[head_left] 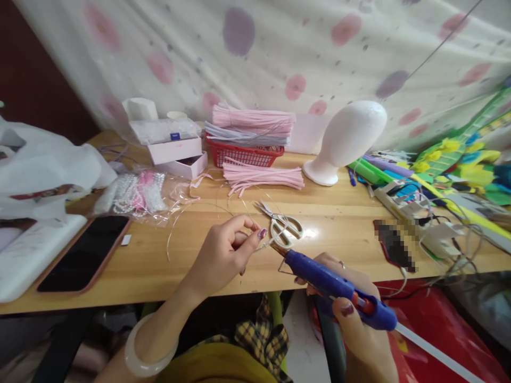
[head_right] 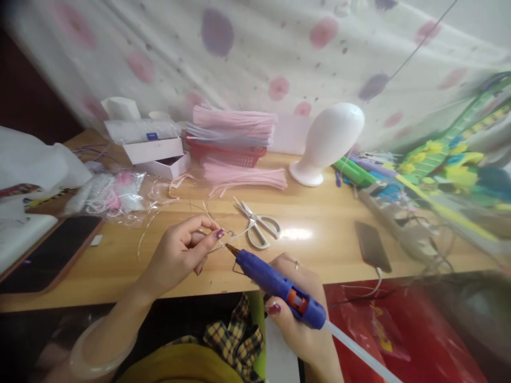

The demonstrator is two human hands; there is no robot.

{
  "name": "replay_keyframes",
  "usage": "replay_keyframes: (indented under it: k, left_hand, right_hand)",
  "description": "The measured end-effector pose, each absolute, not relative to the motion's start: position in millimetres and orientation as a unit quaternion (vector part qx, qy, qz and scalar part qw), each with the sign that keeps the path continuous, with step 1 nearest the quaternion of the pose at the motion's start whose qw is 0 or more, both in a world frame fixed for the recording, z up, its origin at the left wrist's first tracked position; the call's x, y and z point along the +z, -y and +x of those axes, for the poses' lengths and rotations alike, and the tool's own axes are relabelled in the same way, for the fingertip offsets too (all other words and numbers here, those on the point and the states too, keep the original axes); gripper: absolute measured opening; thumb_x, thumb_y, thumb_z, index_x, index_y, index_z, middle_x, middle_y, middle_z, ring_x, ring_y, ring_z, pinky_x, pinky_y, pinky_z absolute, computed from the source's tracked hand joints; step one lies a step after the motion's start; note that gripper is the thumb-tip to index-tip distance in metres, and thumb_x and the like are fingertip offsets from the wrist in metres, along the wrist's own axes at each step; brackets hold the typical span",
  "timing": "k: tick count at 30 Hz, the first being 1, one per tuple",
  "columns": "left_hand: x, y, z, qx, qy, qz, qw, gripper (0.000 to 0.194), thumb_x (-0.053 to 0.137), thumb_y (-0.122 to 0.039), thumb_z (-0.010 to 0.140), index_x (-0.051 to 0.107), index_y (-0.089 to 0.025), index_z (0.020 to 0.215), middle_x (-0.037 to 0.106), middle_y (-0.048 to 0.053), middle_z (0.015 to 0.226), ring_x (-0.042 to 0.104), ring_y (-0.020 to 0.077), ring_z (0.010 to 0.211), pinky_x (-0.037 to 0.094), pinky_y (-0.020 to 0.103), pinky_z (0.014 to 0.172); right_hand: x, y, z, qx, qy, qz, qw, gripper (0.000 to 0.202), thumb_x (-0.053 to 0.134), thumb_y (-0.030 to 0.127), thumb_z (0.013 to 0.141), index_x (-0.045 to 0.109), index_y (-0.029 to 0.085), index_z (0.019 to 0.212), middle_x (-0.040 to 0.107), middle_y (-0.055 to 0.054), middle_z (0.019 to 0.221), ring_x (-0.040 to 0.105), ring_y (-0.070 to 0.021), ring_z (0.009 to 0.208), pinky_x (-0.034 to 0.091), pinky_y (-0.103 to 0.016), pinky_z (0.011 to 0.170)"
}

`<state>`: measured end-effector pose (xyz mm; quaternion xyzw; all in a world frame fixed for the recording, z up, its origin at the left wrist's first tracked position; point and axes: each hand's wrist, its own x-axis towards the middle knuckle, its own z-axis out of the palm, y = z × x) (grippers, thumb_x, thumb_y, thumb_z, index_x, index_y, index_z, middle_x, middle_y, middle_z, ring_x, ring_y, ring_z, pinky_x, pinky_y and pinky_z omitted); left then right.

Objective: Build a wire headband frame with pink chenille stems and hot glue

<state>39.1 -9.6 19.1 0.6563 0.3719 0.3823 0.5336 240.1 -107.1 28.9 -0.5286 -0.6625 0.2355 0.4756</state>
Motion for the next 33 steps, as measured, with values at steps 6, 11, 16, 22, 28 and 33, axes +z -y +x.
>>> replay_keyframes:
  k: [6, 11, 16, 22, 28, 33]
  left_hand:
    - [20.2, 9.9, 35.0, 0.343, -0.387, 0.702, 0.489, 0.016, 0.055, -0.034, 0.092, 0.057, -0.019, 0.086, 0.043, -0.01, 0.043, 0.04, 0.0066, 0.035, 0.03, 0.018, 0.04]
    - [18.8, 10.1, 33.7, 0.327, -0.402, 0.706, 0.482, 0.018, 0.055, -0.036, 0.092, 0.058, -0.019, 0.086, 0.046, -0.01, 0.043, 0.04, 0.0065, 0.035, 0.03, 0.018, 0.04]
    - [14.9, 11.3, 30.1, 0.327, -0.409, 0.699, 0.487, 0.017, 0.056, -0.036, 0.091, 0.06, -0.019, 0.09, 0.047, -0.01, 0.043, 0.044, 0.006, 0.034, 0.032, 0.016, 0.04]
    - [4.9, 14.4, 24.9, 0.317, -0.427, 0.683, 0.501, 0.025, 0.059, -0.044, 0.089, 0.061, -0.019, 0.089, 0.045, -0.01, 0.044, 0.041, 0.0069, 0.035, 0.035, 0.016, 0.038]
    - [-0.9, 15.8, 24.2, 0.319, -0.422, 0.693, 0.49, 0.027, 0.058, -0.045, 0.089, 0.061, -0.019, 0.086, 0.04, -0.009, 0.044, 0.038, 0.0074, 0.037, 0.034, 0.017, 0.038]
    - [-3.0, 16.6, 25.6, 0.321, -0.423, 0.689, 0.493, 0.029, 0.057, -0.046, 0.09, 0.061, -0.018, 0.085, 0.042, -0.008, 0.044, 0.039, 0.0072, 0.036, 0.032, 0.018, 0.039]
  right_hand:
    - [27.8, 114.2, 234.8, 0.205, 0.671, -0.547, 0.456, 0.06, 0.045, 0.071, 0.09, 0.06, 0.019, 0.065, 0.052, -0.001, 0.059, 0.049, -0.0141, 0.053, 0.033, -0.03, 0.049]
    - [23.7, 118.5, 237.1, 0.212, 0.665, -0.56, 0.446, 0.058, 0.047, 0.068, 0.091, 0.061, 0.018, 0.064, 0.049, 0.001, 0.056, 0.046, -0.0128, 0.05, 0.031, -0.028, 0.048]
    - [22.2, 119.1, 238.4, 0.232, 0.652, -0.575, 0.436, 0.059, 0.048, 0.07, 0.088, 0.061, 0.019, 0.062, 0.049, 0.001, 0.053, 0.046, -0.0123, 0.048, 0.031, -0.028, 0.047]
    - [6.1, 110.7, 256.6, 0.186, 0.535, -0.673, 0.476, 0.042, 0.061, 0.059, 0.084, 0.071, 0.021, 0.07, 0.063, -0.001, 0.058, 0.054, -0.0162, 0.052, 0.04, -0.027, 0.048]
    - [-0.1, 100.2, 270.5, 0.154, 0.401, -0.768, 0.475, 0.044, 0.066, 0.064, 0.073, 0.074, 0.021, 0.065, 0.072, -0.005, 0.065, 0.062, -0.0192, 0.055, 0.048, -0.027, 0.05]
    - [7.4, 106.1, 266.2, 0.18, 0.462, -0.722, 0.482, 0.045, 0.063, 0.065, 0.074, 0.074, 0.022, 0.062, 0.068, -0.004, 0.056, 0.059, -0.0186, 0.049, 0.049, -0.027, 0.047]
